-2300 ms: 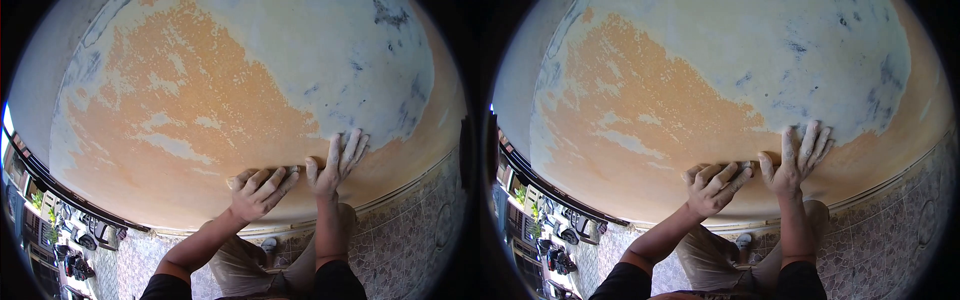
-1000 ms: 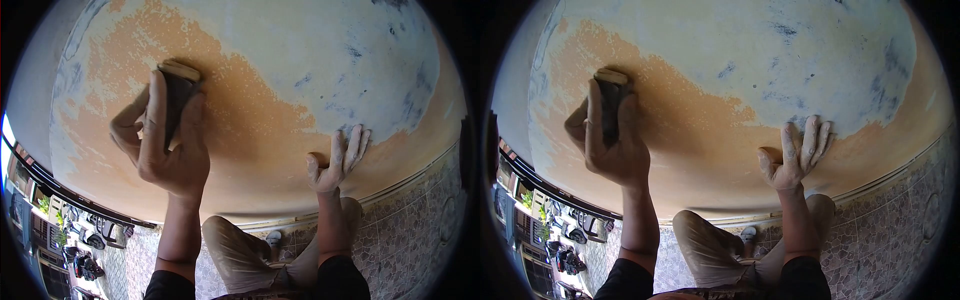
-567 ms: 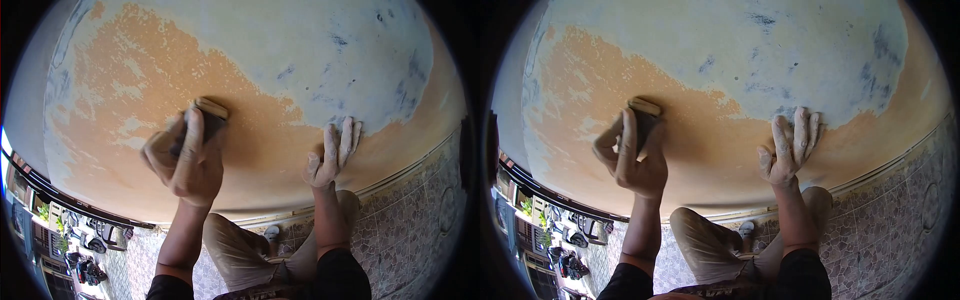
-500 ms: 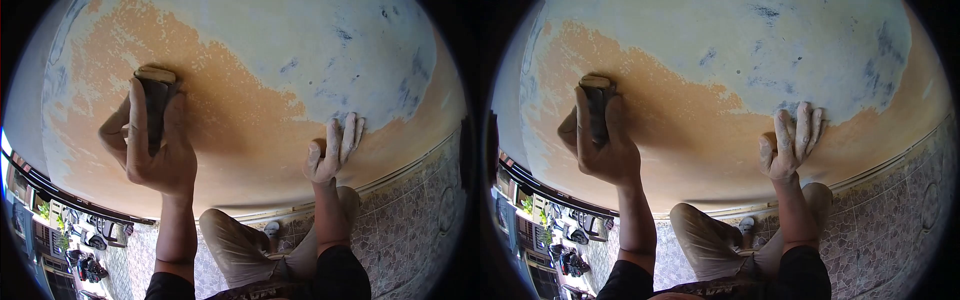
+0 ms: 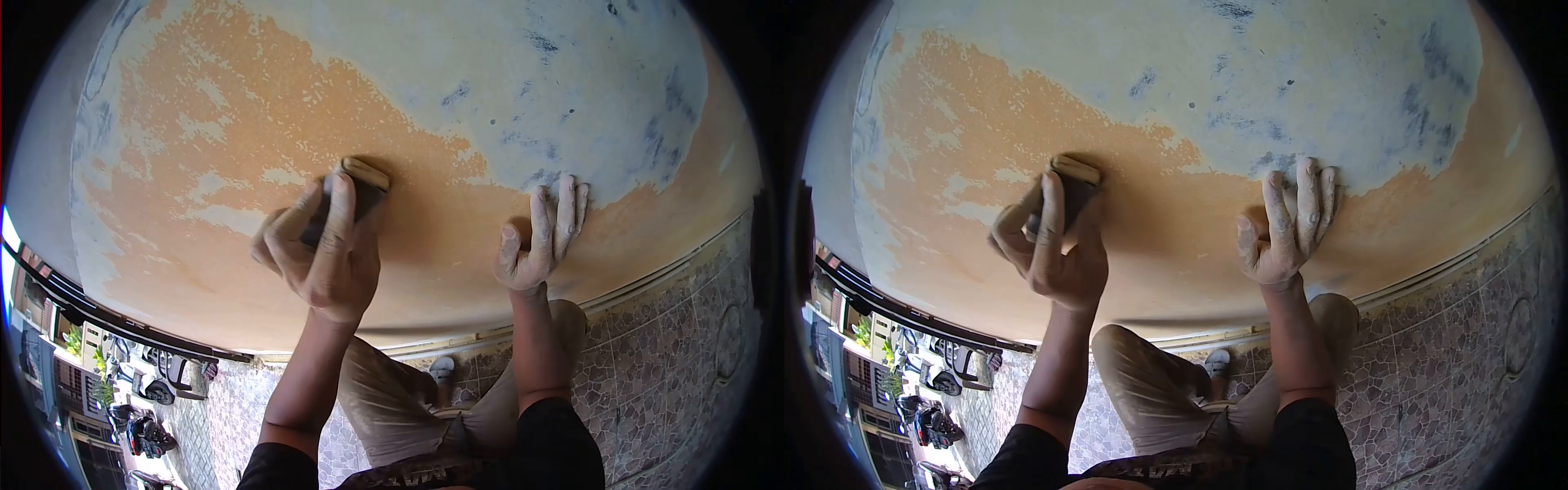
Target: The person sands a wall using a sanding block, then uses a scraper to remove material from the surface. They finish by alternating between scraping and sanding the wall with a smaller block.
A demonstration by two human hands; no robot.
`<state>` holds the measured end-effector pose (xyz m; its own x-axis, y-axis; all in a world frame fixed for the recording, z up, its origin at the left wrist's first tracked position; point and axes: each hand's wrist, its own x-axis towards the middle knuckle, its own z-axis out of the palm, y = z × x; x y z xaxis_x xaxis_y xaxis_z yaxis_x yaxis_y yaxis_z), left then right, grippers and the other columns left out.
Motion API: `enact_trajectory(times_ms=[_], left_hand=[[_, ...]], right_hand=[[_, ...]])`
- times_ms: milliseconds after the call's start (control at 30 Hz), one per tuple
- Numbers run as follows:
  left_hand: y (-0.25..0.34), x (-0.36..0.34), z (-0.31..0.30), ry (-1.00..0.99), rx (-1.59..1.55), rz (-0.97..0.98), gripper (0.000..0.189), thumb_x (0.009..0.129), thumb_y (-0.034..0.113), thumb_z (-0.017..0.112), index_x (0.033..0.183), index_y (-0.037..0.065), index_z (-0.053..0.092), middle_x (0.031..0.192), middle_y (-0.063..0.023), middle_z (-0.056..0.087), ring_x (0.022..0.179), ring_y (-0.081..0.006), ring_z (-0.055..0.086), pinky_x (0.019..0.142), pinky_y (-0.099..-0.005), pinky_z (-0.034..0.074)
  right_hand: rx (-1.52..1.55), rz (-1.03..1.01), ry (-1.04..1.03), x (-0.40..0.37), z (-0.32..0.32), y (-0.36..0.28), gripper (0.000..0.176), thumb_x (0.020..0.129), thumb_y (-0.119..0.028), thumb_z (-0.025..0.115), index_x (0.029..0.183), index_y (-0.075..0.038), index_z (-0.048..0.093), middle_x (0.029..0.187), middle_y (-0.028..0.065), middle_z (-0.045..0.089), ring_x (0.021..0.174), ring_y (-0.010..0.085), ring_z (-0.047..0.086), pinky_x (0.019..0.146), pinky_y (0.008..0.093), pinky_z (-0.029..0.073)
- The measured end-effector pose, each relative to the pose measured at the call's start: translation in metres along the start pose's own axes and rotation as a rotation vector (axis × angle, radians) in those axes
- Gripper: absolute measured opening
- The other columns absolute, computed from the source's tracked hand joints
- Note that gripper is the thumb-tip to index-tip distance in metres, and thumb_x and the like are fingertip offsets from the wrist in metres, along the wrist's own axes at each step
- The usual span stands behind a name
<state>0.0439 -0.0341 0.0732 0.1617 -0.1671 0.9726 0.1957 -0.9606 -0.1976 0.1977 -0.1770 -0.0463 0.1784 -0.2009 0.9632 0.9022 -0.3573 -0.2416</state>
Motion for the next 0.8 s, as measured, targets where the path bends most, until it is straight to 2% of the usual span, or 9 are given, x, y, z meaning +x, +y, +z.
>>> enact_trajectory(times_ms=[100,167,300,367,467,533,633,700,800], left_hand=[[-0.008,0.031,0.001,0.098,-0.061,-0.152,0.046,0.071,0.012,0.086,0.114,0.005,0.071,0.107,-0.0086,0.061,0.093,-0.0215,0.047,0.080,-0.0323,0.038],[0.002,-0.005,0.011,0.100,-0.028,-0.047,0.043,0.074,0.013,0.081,0.115,0.011,0.071,0.108,-0.0049,0.061,0.092,-0.0191,0.050,0.079,-0.0314,0.039],[0.014,-0.109,-0.010,-0.593,-0.173,0.492,0.044,0.071,0.018,0.081,0.113,0.028,0.072,0.112,0.0029,0.060,0.092,-0.0152,0.053,0.081,-0.0319,0.040],[0.001,-0.112,-0.020,-0.535,-0.163,0.347,0.035,0.080,0.016,0.069,0.113,0.027,0.072,0.110,0.0060,0.062,0.093,-0.0109,0.053,0.080,-0.0308,0.039],[-0.030,-0.064,-0.026,-0.143,0.059,0.196,0.038,0.074,0.022,0.080,0.112,0.020,0.073,0.105,-0.0012,0.064,0.093,-0.0165,0.054,0.083,-0.0358,0.035],[-0.045,-0.024,-0.032,0.048,0.060,-0.210,0.047,0.076,0.008,0.081,0.120,-0.001,0.066,0.106,-0.0100,0.056,0.091,-0.0199,0.054,0.073,-0.0346,0.048],[-0.049,0.014,-0.033,0.270,-0.120,-0.605,0.049,0.078,0.004,0.080,0.123,-0.002,0.063,0.103,-0.0088,0.053,0.093,-0.0200,0.052,0.068,-0.0308,0.050],[-0.034,-0.022,-0.015,0.194,0.046,-0.290,0.044,0.078,0.001,0.077,0.121,0.006,0.067,0.106,-0.0060,0.055,0.093,-0.0171,0.052,0.071,-0.0294,0.048],[-0.014,-0.087,-0.013,-0.191,-0.030,0.265,0.045,0.071,0.007,0.081,0.112,0.021,0.072,0.107,0.0001,0.059,0.092,-0.0162,0.051,0.075,-0.0298,0.042]], right_hand=[[-0.011,-0.002,0.019,0.001,0.001,-0.001,0.050,0.098,-0.042,0.050,0.130,-0.005,0.059,0.142,0.0250,0.046,0.137,0.0446,0.035,0.111,0.0593,0.025],[-0.040,0.011,0.022,0.003,0.002,-0.003,0.048,0.098,-0.041,0.050,0.129,-0.005,0.059,0.141,0.0248,0.046,0.136,0.0447,0.035,0.111,0.0592,0.026],[-0.036,0.006,0.010,0.002,0.000,-0.004,0.048,0.098,-0.041,0.050,0.130,-0.005,0.058,0.141,0.0247,0.046,0.136,0.0448,0.036,0.111,0.0592,0.026],[-0.041,-0.003,0.001,0.002,-0.001,-0.001,0.049,0.098,-0.040,0.050,0.129,-0.004,0.059,0.141,0.0255,0.046,0.136,0.0451,0.036,0.111,0.0594,0.026],[-0.035,-0.003,0.001,0.003,-0.002,-0.001,0.049,0.098,-0.040,0.049,0.128,-0.001,0.059,0.141,0.0266,0.045,0.136,0.0453,0.036,0.111,0.0594,0.026],[-0.023,-0.013,0.017,0.004,0.000,-0.001,0.050,0.098,-0.039,0.049,0.127,0.000,0.059,0.141,0.0270,0.045,0.136,0.0452,0.036,0.111,0.0593,0.027],[-0.031,-0.032,0.040,0.006,0.001,-0.002,0.051,0.099,-0.038,0.049,0.126,0.003,0.058,0.140,0.0275,0.045,0.136,0.0450,0.036,0.110,0.0588,0.029],[-0.042,-0.033,0.049,0.008,0.002,-0.003,0.051,0.099,-0.038,0.049,0.126,0.004,0.058,0.140,0.0277,0.045,0.135,0.0450,0.036,0.109,0.0586,0.030],[-0.051,-0.079,0.026,0.013,-0.001,-0.005,0.048,0.101,-0.030,0.047,0.128,0.009,0.053,0.140,0.0309,0.044,0.134,0.0472,0.037,0.110,0.0583,0.029]])
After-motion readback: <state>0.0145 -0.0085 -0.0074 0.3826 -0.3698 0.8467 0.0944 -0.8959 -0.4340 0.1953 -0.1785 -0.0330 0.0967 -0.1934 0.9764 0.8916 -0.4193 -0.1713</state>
